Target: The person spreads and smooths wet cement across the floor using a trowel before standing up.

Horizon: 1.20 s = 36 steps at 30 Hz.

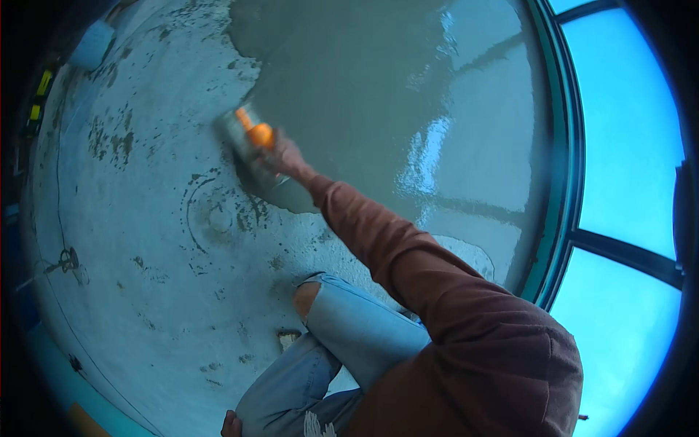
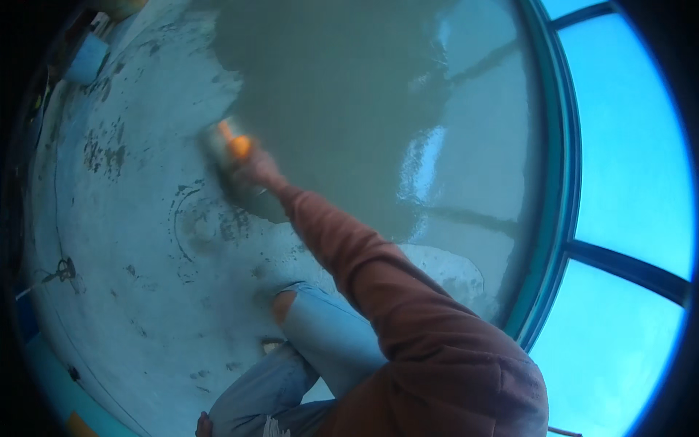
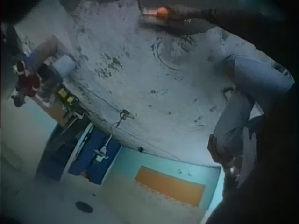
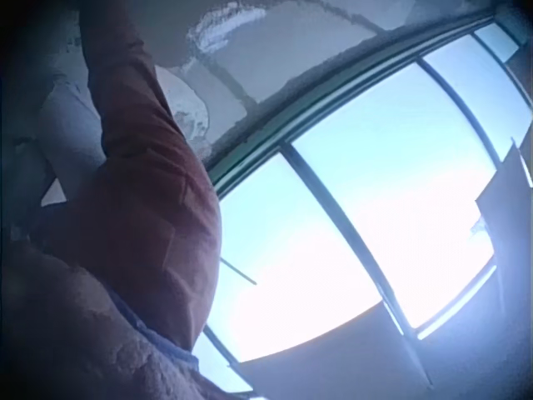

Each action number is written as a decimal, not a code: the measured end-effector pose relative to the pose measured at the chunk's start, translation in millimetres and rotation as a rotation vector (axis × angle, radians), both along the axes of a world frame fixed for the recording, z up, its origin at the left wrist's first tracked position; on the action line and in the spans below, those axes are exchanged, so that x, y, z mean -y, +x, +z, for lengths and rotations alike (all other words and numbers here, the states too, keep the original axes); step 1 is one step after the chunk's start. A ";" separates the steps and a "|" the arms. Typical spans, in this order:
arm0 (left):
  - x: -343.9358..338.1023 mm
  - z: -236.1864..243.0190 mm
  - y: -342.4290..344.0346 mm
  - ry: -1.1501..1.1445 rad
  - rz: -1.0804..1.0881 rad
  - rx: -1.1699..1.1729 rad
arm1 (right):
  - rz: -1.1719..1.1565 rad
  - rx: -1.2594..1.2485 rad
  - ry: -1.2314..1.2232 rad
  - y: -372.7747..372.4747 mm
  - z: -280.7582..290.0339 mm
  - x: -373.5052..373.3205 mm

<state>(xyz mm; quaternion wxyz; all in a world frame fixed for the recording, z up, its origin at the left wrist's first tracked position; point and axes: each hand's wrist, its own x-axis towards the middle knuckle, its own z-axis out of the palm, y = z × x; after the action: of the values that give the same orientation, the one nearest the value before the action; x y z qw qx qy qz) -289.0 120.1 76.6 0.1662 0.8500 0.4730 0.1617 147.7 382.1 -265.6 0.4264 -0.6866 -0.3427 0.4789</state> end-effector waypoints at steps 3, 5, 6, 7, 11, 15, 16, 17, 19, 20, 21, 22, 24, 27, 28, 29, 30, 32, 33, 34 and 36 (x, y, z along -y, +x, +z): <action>3.7 -28.6 -18.6 0.088 -0.016 0.093 | -0.048 0.186 0.071 -23.1 -12.0 23.1; 2.3 -12.7 -5.0 0.007 0.019 0.076 | -0.126 0.147 0.056 -40.4 -11.4 38.3; 2.6 -7.2 2.4 -0.053 0.074 0.062 | -0.147 0.145 0.042 -44.1 -13.0 48.0; 4.4 -8.7 7.8 -0.058 0.053 0.062 | -0.241 -0.015 0.098 -44.1 -18.4 56.5; 11.9 -3.5 33.8 -0.133 0.235 0.100 | -0.452 -0.039 0.237 -31.6 -48.4 77.8; 19.3 2.6 41.5 -0.192 0.346 0.012 | -0.598 0.030 0.179 2.5 -57.3 114.4; 21.9 2.1 39.8 -0.191 0.349 0.015 | -0.598 0.059 0.115 13.7 -54.9 132.7; 23.7 -1.0 31.0 -0.186 0.330 0.015 | -0.600 0.091 0.048 26.3 -50.7 147.5; 22.7 -11.5 15.9 -0.195 0.271 0.035 | -0.667 0.169 0.109 59.6 -64.5 182.4; 21.5 -12.8 4.4 -0.191 0.252 0.027 | -0.698 0.144 0.069 68.7 -60.9 201.8; 20.4 -16.9 -9.3 -0.190 0.236 0.030 | -0.732 0.122 0.029 80.4 -57.3 222.7; 16.6 -26.0 -18.5 -0.200 0.209 0.047 | -0.786 0.228 0.032 101.7 -60.9 246.9; 8.4 -41.0 -46.4 -0.229 0.160 0.069 | -0.883 0.250 0.075 139.3 -74.7 307.1; -3.6 -61.3 -82.8 -0.256 0.094 0.106 | -1.026 0.080 0.150 192.0 -83.6 403.5; -5.3 -61.9 -96.6 -0.256 0.090 0.104 | -1.065 0.011 0.194 194.7 -76.3 425.7; -5.7 -60.9 -105.3 -0.255 0.089 0.100 | -1.103 -0.054 0.239 200.6 -63.3 449.4; -4.8 -58.4 -108.1 -0.260 0.088 0.089 | -1.124 -0.086 0.163 204.5 -47.0 473.7; 9.7 -41.9 -68.3 -0.245 0.107 0.034 | -1.192 -0.073 0.087 218.3 -29.4 544.1; 15.7 -35.3 -42.7 -0.224 0.143 -0.021 | -1.225 -0.045 0.095 224.0 -35.3 578.3; 17.5 -33.5 -27.5 -0.219 0.150 -0.018 | -1.301 -0.014 0.106 228.1 -50.9 610.3; 25.5 -20.5 -7.9 -0.199 0.118 -0.027 | -1.338 0.034 0.068 217.1 -67.9 663.1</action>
<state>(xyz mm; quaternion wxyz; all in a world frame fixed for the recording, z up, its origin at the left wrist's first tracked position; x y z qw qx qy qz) -296.8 94.6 56.1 0.2333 0.8021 0.5382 0.1119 364.8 -280.9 -333.5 0.6474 -0.7447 0.1354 0.0896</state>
